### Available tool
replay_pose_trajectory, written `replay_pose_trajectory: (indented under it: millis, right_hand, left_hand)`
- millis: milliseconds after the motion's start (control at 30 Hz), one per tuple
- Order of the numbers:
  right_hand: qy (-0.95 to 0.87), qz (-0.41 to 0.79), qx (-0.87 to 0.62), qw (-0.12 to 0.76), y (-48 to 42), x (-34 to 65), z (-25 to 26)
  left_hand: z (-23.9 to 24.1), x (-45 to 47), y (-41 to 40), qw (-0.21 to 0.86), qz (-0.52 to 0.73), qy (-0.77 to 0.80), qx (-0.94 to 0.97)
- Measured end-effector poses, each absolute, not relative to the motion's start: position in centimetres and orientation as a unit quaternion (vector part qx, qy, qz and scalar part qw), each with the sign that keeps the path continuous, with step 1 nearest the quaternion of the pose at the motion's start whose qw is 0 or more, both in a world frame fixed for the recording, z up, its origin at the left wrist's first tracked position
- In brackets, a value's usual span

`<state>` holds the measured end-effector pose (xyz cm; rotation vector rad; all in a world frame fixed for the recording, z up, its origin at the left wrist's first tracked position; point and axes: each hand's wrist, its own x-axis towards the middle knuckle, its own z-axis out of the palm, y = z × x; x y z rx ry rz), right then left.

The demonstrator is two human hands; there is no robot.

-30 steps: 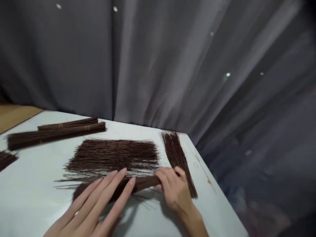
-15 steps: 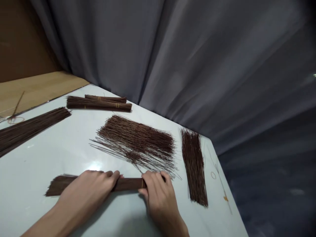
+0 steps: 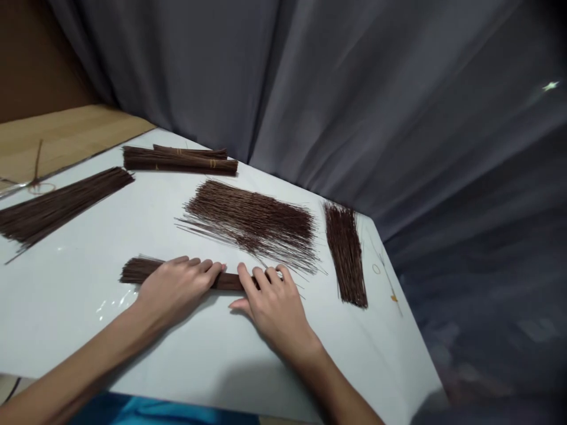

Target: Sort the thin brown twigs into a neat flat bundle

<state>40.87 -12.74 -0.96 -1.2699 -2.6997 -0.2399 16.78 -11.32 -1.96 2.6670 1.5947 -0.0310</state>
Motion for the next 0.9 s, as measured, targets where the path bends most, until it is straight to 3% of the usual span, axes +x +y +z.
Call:
replay_pose_trajectory:
  millis: [300, 667, 900]
  right_hand:
    - [-0.885, -0.113, -0.451, -0.009, -12.7, 42.4, -1.3]
    - [-0.882, -0.103, -0.459, 0.005, -10.8, 46.5, 1.6]
    - [-0.906, -0.117, -0.402, 0.057, -12.3, 42.8, 0.6]
  left_hand:
    - [-3.0, 17.2, -11.9, -0.028, 0.036, 0.503, 0.863]
    - [-4.4, 16.5, -10.6, -0.015, 0.039, 0.555, 0.831]
    - [-4.5, 16.8, -10.9, -0.012, 0.068, 0.548, 0.834]
